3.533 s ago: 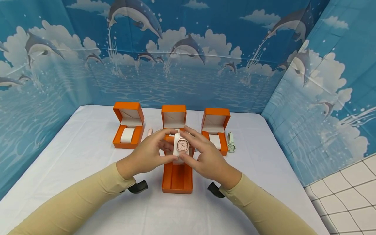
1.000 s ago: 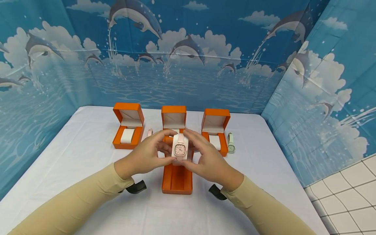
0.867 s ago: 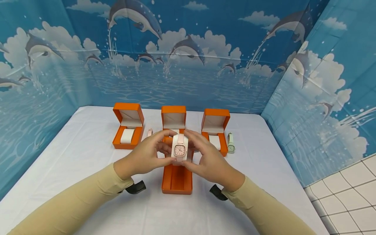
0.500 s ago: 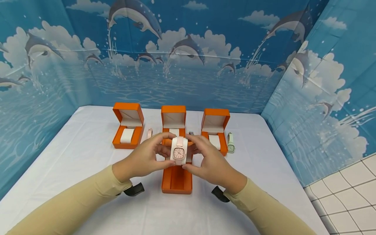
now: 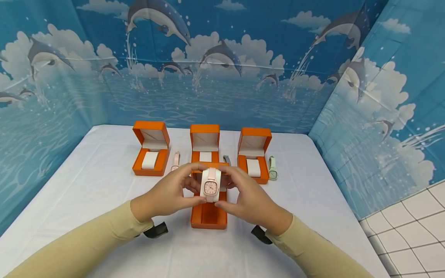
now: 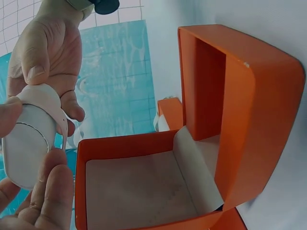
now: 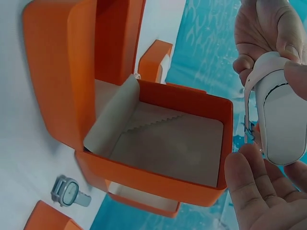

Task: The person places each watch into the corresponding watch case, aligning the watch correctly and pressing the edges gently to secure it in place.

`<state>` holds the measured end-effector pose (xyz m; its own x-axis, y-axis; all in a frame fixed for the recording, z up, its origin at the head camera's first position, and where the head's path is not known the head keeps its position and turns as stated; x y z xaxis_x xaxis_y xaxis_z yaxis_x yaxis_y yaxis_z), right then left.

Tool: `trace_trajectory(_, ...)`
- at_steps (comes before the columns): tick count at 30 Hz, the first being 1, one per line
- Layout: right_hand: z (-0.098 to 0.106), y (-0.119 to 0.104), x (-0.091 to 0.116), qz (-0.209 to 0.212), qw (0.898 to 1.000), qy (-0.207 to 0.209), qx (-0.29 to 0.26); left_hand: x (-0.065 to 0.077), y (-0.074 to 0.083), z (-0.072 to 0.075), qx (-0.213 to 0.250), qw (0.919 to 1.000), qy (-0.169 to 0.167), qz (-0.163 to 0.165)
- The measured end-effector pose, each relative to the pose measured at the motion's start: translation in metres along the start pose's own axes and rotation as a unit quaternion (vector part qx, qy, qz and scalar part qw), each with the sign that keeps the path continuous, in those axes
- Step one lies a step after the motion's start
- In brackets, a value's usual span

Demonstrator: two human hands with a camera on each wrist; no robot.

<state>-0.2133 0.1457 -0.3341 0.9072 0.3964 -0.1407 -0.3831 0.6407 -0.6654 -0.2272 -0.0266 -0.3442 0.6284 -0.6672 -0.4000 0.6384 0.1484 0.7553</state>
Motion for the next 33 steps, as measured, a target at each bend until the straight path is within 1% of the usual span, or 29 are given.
trace_trajectory(6, -0.004, 0.002, 0.001, -0.012, 1.000, -0.001, 0.018, 0.002, -0.001, -0.003, 0.001, 1.0000, -0.005, 0.003)
trace_trajectory(10, -0.008, 0.004, 0.003, -0.018, 0.999, -0.006, 0.027, 0.004, -0.003, -0.005, 0.009, 0.9999, -0.010, 0.004)
trace_trajectory(22, -0.017, 0.011, 0.007, -0.014, 0.999, -0.018, 0.033, 0.012, -0.011, -0.014, 0.011, 0.9994, -0.028, 0.017)
trace_trajectory(25, -0.020, 0.014, 0.007, -0.023, 0.999, -0.025, 0.034, 0.013, -0.012, -0.015, -0.004, 0.9993, -0.031, 0.022)
trace_trajectory(31, -0.027, 0.021, 0.007, -0.045, 0.997, -0.034, 0.044, 0.017, -0.019, -0.017, -0.070, 0.9959, -0.042, 0.039)
trace_trajectory(33, -0.028, 0.023, 0.008, -0.051, 0.997, -0.037, 0.046, 0.018, -0.021, -0.017, -0.083, 0.9945, -0.047, 0.044)
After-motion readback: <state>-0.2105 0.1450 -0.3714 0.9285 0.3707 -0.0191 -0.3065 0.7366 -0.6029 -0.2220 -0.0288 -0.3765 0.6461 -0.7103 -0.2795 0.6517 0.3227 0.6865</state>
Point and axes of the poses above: each hand's wrist, its own x-axis away from the middle knuckle, its own z-axis out of the back of the hand, y = z × x, the point moved 8 cm from there along -x, towards the middle knuckle, and after that the axes turned 13 degrees about -z, right-handed, at the moved point
